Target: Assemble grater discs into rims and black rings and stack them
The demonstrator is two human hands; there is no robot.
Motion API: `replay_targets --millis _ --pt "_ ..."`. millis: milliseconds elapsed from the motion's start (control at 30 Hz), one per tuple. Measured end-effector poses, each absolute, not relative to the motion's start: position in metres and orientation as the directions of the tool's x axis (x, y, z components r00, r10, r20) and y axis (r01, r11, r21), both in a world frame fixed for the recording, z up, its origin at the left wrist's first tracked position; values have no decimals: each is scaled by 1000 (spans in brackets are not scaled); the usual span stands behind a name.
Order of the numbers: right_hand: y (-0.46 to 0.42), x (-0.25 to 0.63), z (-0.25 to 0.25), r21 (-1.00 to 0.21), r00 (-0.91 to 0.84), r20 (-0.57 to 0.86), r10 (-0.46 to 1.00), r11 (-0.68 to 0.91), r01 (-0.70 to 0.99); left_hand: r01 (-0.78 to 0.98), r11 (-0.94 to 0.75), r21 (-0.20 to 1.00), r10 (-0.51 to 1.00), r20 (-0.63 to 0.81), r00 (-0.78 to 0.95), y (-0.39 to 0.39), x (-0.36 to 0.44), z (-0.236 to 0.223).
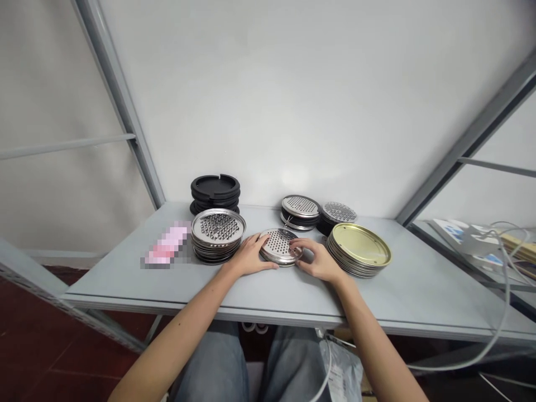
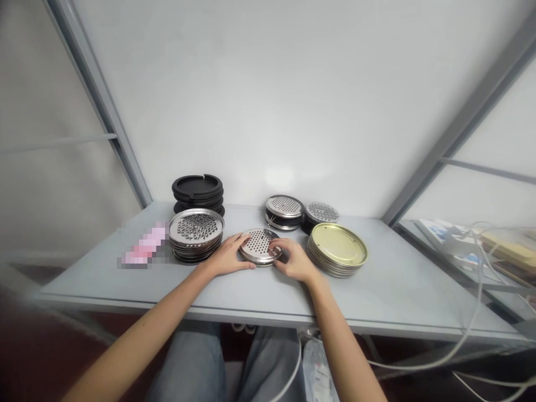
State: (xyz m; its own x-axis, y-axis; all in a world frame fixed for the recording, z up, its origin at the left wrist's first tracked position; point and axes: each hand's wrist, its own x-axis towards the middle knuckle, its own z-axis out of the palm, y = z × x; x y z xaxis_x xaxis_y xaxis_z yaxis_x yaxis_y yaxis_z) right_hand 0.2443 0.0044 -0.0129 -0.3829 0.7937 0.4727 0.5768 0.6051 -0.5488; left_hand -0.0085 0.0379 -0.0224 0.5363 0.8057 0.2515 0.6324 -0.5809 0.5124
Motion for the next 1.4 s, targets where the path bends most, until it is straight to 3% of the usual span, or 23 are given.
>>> replay_targets --millis 1200,1400 --pt "4 244 -11 -583 -410 426 807 591 558 664 -542 515 822 161 546 32 -10 -17" --pt "5 241 -12 -557 -343 479 808 582 593 677 -522 519 834 145 532 31 -10 -17"
